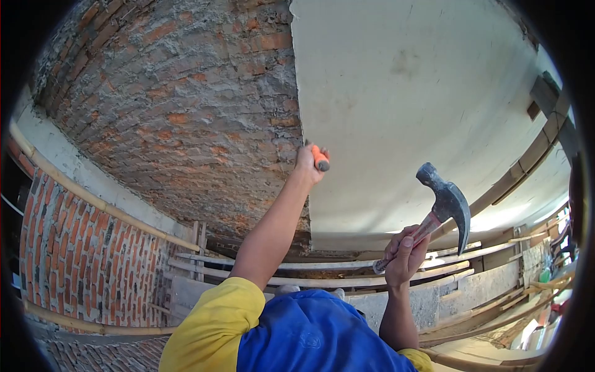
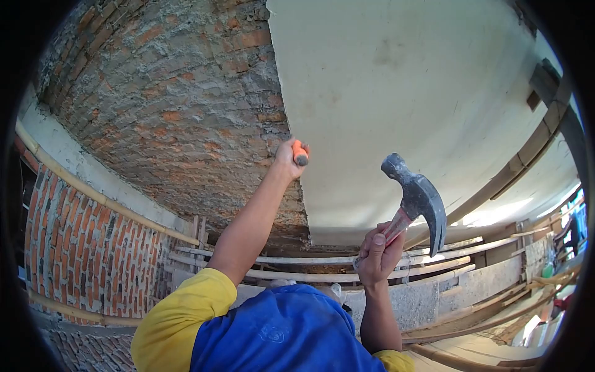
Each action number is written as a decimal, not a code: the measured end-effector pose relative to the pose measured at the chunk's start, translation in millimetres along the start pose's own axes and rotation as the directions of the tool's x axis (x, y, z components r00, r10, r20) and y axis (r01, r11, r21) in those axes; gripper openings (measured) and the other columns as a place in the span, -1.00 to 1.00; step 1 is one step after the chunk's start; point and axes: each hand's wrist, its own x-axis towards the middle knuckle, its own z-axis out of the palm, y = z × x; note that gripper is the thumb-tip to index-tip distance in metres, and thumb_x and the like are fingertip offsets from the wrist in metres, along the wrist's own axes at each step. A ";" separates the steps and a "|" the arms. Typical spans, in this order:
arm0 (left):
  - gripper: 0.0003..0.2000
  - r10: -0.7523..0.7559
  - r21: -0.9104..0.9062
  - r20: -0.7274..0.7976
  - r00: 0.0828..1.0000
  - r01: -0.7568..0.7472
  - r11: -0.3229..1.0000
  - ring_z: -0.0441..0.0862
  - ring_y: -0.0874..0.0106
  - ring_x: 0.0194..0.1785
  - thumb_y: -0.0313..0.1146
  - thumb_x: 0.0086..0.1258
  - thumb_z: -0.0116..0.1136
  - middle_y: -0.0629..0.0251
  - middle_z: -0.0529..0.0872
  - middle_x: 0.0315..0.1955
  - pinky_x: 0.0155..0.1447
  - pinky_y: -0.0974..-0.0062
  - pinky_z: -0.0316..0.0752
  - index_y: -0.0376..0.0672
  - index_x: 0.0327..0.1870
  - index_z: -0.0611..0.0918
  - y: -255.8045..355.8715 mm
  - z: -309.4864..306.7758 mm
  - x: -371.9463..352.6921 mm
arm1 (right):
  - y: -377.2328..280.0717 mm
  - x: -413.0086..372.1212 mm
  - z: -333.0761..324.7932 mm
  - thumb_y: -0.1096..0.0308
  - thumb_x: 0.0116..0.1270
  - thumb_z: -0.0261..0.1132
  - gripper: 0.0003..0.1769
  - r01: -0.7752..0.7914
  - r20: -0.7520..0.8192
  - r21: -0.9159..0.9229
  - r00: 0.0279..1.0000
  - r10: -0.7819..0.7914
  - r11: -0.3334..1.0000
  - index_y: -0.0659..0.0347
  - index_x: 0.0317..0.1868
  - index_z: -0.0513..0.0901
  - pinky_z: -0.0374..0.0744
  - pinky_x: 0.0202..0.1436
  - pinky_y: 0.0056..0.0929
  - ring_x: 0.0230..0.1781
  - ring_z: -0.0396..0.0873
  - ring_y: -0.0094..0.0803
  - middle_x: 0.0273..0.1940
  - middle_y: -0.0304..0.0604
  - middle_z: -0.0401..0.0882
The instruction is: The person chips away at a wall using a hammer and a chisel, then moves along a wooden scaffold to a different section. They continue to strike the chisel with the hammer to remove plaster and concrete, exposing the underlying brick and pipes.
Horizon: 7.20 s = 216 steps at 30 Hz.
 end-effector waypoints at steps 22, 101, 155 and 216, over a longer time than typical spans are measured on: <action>-0.60 0.267 -0.416 0.434 0.860 -0.071 0.907 0.51 0.52 -0.50 0.02 0.55 -0.36 0.37 0.43 -0.51 -0.41 0.64 0.56 -0.13 -0.31 0.34 75.0 130.4 -23.1 | -65.7 96.7 92.1 -0.20 0.41 -0.09 -0.53 0.792 -0.173 0.273 0.599 -0.782 0.546 0.05 -0.08 0.16 0.33 -0.72 -0.54 -0.76 0.26 -0.50 -0.59 -0.24 0.29; -0.81 -0.272 -0.076 -0.696 0.665 0.308 0.948 0.50 0.49 -0.51 -0.22 0.38 0.08 0.35 0.48 -0.52 -0.42 0.55 0.51 -0.11 -0.30 0.41 -90.9 -481.3 -173.6 | 131.8 -159.2 -153.2 0.20 0.33 0.20 -0.70 -0.455 0.031 -0.835 0.523 0.852 0.310 0.28 -0.11 0.51 0.43 -0.35 -0.15 -0.48 0.54 0.00 -0.48 0.11 0.55; -0.73 -0.009 0.424 -0.080 0.997 0.043 0.905 0.50 0.47 -0.52 -0.10 0.50 -0.12 0.32 0.51 -0.50 -0.44 0.51 0.49 -0.12 -0.25 0.46 -13.8 -95.3 95.3 | 165.5 3.0 20.2 0.06 0.37 0.19 -0.59 0.215 0.222 -0.360 0.965 -0.141 0.908 0.23 -0.40 0.32 0.25 -0.62 -0.56 -0.64 0.27 -0.54 -0.59 -0.24 0.31; -0.79 0.019 0.380 0.090 0.996 -0.052 0.923 0.50 0.49 -0.51 -0.14 0.48 -0.07 0.36 0.53 -0.52 -0.46 0.55 0.46 -0.07 -0.25 0.46 9.8 -72.0 59.9 | 144.4 33.0 28.0 0.41 0.14 0.32 -0.79 0.388 0.477 -0.476 0.868 -0.139 0.789 0.23 -0.33 0.43 0.38 -0.61 -0.37 -0.69 0.43 -0.25 -0.59 -0.11 0.44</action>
